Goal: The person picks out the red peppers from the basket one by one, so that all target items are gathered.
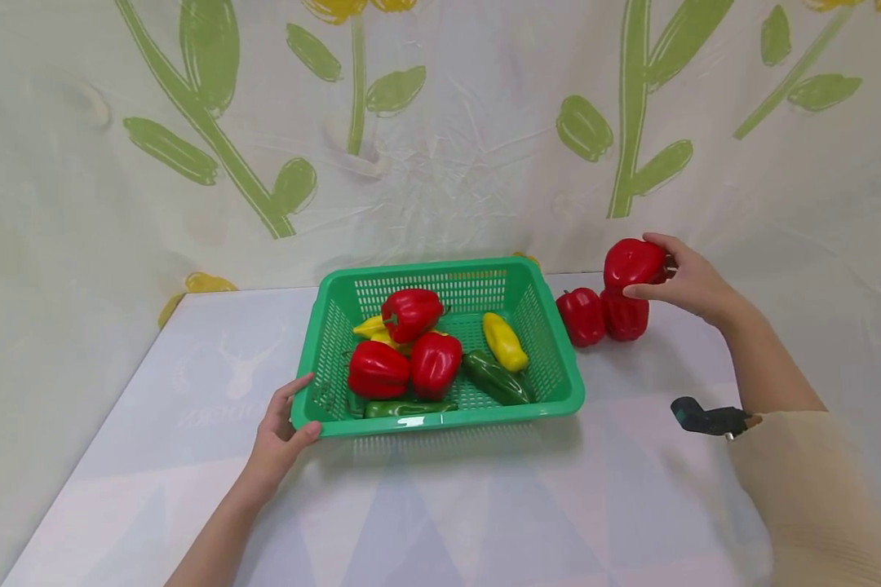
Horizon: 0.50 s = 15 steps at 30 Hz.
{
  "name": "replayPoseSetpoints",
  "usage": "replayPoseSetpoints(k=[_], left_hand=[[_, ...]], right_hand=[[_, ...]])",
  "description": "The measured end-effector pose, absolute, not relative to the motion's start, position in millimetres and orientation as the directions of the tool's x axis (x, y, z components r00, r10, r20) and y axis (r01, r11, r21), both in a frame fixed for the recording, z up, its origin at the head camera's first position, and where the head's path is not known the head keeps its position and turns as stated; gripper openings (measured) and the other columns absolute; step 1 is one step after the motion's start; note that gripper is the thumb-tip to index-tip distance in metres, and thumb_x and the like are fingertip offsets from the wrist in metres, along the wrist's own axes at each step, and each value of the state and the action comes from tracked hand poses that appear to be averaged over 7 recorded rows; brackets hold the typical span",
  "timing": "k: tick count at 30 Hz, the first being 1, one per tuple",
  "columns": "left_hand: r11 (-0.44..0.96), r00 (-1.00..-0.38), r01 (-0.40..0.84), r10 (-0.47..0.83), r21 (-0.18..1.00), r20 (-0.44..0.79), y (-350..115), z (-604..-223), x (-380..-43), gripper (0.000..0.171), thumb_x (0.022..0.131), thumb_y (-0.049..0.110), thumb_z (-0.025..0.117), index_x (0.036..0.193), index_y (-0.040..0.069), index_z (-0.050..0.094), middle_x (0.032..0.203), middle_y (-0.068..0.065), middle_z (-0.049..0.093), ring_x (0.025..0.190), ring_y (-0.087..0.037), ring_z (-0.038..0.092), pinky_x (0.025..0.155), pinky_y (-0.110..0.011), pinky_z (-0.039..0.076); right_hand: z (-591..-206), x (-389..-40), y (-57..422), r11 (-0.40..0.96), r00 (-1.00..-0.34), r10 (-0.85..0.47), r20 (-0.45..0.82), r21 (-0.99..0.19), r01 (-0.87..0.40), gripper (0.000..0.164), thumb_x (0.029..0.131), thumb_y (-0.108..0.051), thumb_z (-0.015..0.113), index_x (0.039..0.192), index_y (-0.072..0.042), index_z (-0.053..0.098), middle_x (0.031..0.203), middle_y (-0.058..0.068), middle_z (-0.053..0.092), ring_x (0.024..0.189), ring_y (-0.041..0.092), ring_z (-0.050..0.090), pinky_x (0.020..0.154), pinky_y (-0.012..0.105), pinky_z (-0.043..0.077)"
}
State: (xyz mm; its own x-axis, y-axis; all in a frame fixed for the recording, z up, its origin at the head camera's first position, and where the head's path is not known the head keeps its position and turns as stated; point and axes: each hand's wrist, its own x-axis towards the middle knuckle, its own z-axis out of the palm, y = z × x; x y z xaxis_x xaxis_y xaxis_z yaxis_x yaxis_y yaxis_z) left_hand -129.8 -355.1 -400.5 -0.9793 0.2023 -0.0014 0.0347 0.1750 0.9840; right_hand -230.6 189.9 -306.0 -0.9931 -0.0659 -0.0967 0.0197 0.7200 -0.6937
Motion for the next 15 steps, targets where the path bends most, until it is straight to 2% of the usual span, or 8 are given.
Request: replayPoseSetpoints(k=[3,8,15], left_hand=[[0.177,-0.979,0.033,0.202,0.984,-0.003,-354.8,-400.9,-129.7,0.064,0.089,0.002,0.055,0.145,0.013,0.027,0.146,-0.022,0.029,0.118,-0.043,0.045,0.081,-0.019,0.049],[0.181,-0.98,0.034,0.201,0.983,-0.003,-354.7,-400.8,-129.5,0.064,0.089,0.002,0.055,0.145,0.014,0.028,0.146,-0.021,0.028,0.117,-0.043,0.045,0.081,-0.019,0.049],[0.174,-0.979,0.059,0.201,0.983,0.023,-354.8,-401.8,-129.3,0.064,0.089,0.002,0.056,0.145,0.011,0.028,0.142,-0.022,0.031,0.114,-0.043,0.047,0.08,-0.02,0.05]], right_hand=[[-310.4,-223.3,203.1,0.73,-0.994,-0.031,-0.101,-0.682,0.046,0.095,0.081,-0.019,0.073,0.149,-0.001,0.01,0.138,0.03,0.027,0.116,0.042,0.032,0.061,0.016,0.046],[-320.4,-212.1,224.9,0.743,-0.995,0.019,-0.099,-0.664,0.08,0.095,0.081,-0.019,0.073,0.148,0.001,0.01,0.137,0.032,0.026,0.107,0.037,0.034,0.059,0.018,0.047],[-338.8,-202.3,242.8,0.745,-0.988,0.052,-0.143,-0.653,0.134,0.098,0.08,-0.023,0.074,0.147,0.005,0.008,0.136,0.035,0.025,0.114,0.05,0.029,0.059,0.026,0.05]])
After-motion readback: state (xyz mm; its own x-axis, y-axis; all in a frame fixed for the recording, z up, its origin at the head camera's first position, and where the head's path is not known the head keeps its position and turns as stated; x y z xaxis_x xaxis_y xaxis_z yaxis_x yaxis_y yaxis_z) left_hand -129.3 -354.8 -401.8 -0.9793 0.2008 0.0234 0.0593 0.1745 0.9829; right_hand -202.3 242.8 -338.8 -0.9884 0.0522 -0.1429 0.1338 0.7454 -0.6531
